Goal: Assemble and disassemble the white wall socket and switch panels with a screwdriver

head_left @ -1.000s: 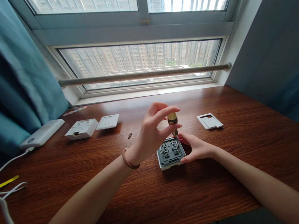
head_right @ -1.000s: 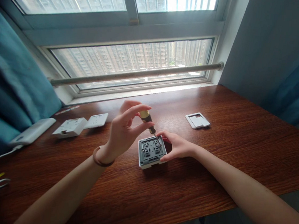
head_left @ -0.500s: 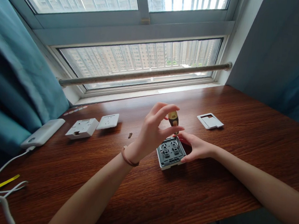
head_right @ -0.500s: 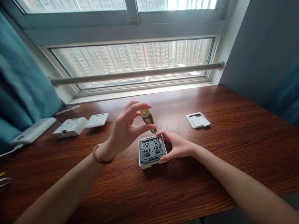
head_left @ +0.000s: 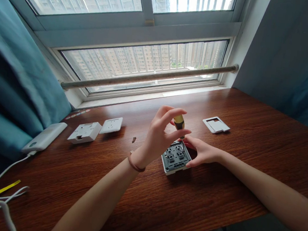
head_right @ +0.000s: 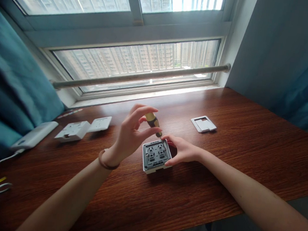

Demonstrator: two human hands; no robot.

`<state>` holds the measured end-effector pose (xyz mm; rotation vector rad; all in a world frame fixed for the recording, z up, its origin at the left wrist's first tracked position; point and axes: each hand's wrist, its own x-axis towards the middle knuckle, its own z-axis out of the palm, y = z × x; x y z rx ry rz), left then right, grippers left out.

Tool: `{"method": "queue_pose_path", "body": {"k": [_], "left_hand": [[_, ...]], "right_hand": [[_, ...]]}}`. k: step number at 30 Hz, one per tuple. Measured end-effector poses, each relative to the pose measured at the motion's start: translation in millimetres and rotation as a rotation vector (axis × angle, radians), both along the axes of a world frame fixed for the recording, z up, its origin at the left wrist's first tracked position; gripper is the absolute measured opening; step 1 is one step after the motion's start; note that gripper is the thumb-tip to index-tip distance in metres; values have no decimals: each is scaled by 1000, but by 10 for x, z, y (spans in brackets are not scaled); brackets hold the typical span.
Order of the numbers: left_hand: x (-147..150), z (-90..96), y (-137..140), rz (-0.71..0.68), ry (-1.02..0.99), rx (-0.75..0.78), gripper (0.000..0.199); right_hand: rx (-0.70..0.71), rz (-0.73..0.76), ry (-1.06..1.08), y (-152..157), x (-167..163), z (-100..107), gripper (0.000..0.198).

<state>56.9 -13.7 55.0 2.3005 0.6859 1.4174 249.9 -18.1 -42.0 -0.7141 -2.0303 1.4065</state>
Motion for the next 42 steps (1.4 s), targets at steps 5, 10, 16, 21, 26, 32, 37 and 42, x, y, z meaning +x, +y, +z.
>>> {"method": "queue_pose_path", "body": {"k": [5, 10, 16, 21, 26, 32, 37, 42], "left_hand": [[17, 6, -20, -69, -9, -26, 43], [14, -14, -34, -260, 2, -125, 49], [0, -70, 19, -98, -64, -62, 43], [-38, -86, 140, 39, -166, -106, 39], [-81, -15, 186, -241, -111, -268, 39], [-38, -101, 172, -245, -123, -258, 39], [3, -178, 160, -66, -153, -184, 48], [-10, -101, 129, -159, -87, -159, 49]], "right_hand": [[-5, 3, 5, 11, 1, -10, 73], [-27, 9, 21, 9, -6, -12, 73], [-6, -6, 1, 3, 5, -4, 75], [12, -5, -16, -11, 8, 30, 78], [3, -14, -30, -16, 7, 23, 79], [-6, -4, -10, -10, 7, 12, 78], [1, -13, -12, -11, 6, 17, 74], [11, -9, -6, -9, 0, 16, 74]]}}
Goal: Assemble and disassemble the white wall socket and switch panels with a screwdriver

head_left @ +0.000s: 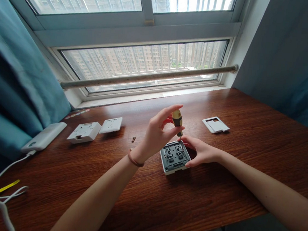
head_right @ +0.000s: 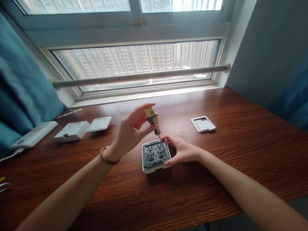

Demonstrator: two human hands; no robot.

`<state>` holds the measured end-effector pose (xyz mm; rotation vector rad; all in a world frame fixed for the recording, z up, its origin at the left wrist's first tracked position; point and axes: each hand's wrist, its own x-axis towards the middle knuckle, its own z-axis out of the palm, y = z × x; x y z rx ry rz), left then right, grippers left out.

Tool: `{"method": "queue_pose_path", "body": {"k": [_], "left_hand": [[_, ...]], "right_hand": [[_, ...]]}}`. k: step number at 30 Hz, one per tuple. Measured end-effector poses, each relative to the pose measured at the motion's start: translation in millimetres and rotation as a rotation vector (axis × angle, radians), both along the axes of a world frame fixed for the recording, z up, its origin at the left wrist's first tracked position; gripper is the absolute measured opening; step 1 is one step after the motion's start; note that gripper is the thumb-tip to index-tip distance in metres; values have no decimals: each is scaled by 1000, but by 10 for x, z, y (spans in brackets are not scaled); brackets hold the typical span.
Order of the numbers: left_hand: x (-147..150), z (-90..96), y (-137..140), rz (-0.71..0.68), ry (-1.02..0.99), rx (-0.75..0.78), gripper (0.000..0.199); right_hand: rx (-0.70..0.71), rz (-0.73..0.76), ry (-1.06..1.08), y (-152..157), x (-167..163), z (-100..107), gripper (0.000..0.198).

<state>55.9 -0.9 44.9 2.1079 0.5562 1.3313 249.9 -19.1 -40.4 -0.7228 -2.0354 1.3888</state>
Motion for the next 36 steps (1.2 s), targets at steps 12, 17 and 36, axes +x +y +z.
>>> {"method": "queue_pose_path", "body": {"k": [12, 17, 36], "left_hand": [[53, -89, -54, 9, -34, -112, 43], [18, -54, -38, 235, -49, 2, 34], [-11, 43, -81, 169, -23, 129, 38]], "right_hand": [[29, -20, -31, 4, 11, 3, 76], [19, -14, -24, -1, 7, 10, 78], [-4, -6, -9, 5, -4, 6, 76]]}}
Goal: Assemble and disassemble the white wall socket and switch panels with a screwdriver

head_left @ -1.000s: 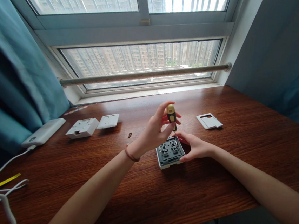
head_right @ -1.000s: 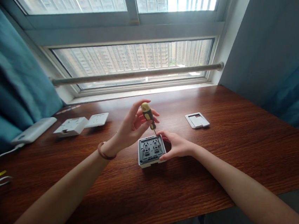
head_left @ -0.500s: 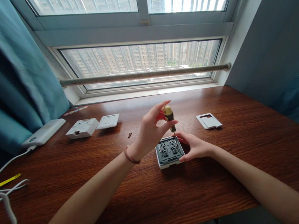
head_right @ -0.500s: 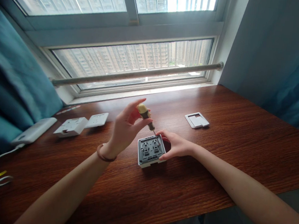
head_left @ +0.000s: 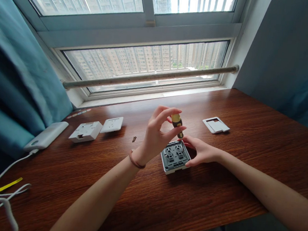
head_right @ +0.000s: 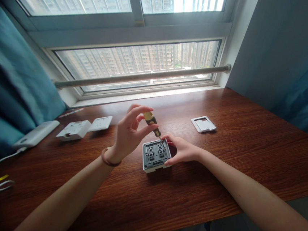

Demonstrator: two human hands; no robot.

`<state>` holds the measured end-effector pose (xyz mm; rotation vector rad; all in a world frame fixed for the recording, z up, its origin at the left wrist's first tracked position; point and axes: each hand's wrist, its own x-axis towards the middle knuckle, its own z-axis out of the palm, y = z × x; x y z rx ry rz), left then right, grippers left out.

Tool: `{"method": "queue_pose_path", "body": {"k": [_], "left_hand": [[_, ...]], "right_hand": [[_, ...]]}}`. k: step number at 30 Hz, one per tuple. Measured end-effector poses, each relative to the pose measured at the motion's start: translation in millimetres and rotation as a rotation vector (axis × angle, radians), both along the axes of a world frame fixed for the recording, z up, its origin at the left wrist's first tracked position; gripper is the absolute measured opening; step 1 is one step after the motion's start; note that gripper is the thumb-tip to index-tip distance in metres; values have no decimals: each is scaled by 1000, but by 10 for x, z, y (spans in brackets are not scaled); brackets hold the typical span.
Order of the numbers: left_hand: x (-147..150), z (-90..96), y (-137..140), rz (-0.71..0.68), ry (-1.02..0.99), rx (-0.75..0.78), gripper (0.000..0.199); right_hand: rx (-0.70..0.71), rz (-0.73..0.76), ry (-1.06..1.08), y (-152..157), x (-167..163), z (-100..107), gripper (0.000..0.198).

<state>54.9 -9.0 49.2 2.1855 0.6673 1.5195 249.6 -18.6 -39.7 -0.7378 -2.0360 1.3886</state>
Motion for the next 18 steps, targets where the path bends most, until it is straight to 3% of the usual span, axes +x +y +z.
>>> {"method": "queue_pose_path", "body": {"k": [8, 15, 18], "left_hand": [[-46, 72, -12, -224, 104, -104, 42], [-24, 119, -55, -17, 67, -7, 30], [-36, 135, -65, -49, 111, -11, 34]], "right_hand": [[12, 9, 3, -3, 9, -6, 74], [11, 12, 12, 9, 2, -24, 74], [10, 16, 17, 1, 0, -16, 73]]}}
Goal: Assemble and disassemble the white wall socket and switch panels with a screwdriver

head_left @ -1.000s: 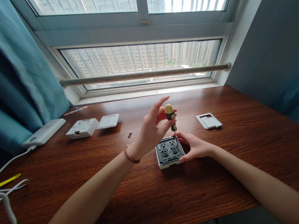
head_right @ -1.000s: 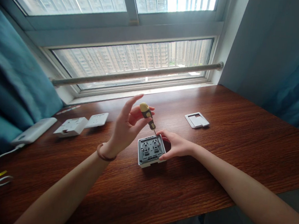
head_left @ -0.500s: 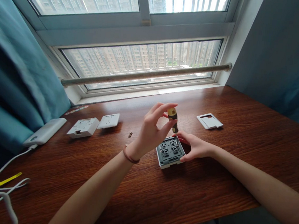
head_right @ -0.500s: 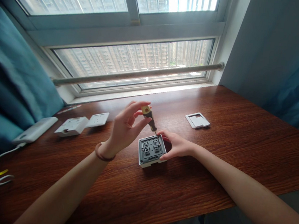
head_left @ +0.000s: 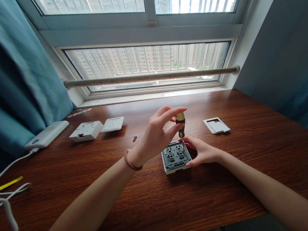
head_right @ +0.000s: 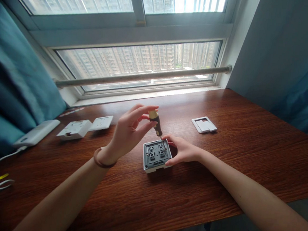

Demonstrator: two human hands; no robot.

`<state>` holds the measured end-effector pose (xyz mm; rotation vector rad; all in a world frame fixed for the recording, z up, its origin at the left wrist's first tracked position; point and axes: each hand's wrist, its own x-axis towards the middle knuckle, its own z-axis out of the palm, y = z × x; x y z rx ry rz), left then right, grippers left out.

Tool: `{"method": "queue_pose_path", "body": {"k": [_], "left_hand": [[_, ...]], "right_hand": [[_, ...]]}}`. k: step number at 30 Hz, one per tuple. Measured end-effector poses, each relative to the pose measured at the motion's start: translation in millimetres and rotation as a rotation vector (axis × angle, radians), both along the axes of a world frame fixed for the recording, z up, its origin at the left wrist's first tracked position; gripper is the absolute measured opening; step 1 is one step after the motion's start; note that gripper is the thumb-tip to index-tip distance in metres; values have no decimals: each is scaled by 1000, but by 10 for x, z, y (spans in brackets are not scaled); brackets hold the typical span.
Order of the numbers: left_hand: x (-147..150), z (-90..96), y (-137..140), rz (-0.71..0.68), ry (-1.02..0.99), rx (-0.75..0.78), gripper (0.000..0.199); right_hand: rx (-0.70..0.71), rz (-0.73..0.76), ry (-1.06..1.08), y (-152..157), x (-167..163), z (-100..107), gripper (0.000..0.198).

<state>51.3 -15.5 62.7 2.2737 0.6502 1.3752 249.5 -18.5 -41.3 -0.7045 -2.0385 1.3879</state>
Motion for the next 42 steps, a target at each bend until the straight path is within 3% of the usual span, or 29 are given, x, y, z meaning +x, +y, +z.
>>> {"method": "queue_pose_path", "body": {"k": [7, 9, 13, 15, 21, 25, 30, 36, 39, 42], "left_hand": [[1, -30, -13, -183, 33, -74, 41], [23, -26, -35, -130, 21, -23, 42], [46, 7, -63, 123, -31, 157, 33], [35, 25, -54, 157, -21, 156, 28], [-23, 3, 35, 52, 65, 59, 34], [-41, -65, 73, 49, 19, 96, 39], [-61, -82, 82, 92, 8, 197, 26], [-30, -18, 23, -93, 43, -14, 38], [-15, 2, -21, -171, 73, -25, 37], [-14, 4, -32, -152, 65, -8, 32]], "right_hand": [[-10, -6, -1, 9, 5, -26, 76], [-7, -9, -1, 13, 7, -29, 76], [5, -7, -3, 7, 6, -4, 76], [3, -2, -1, -1, 2, 12, 75], [-8, -7, -21, -9, -7, 24, 76], [-13, -5, -28, -10, -1, 22, 75], [-13, -3, -21, -12, 2, 26, 77], [-10, -4, -14, -8, -2, 20, 75], [-12, -1, -5, -5, -3, 7, 75], [-7, -1, 6, -2, 2, -2, 75]]}}
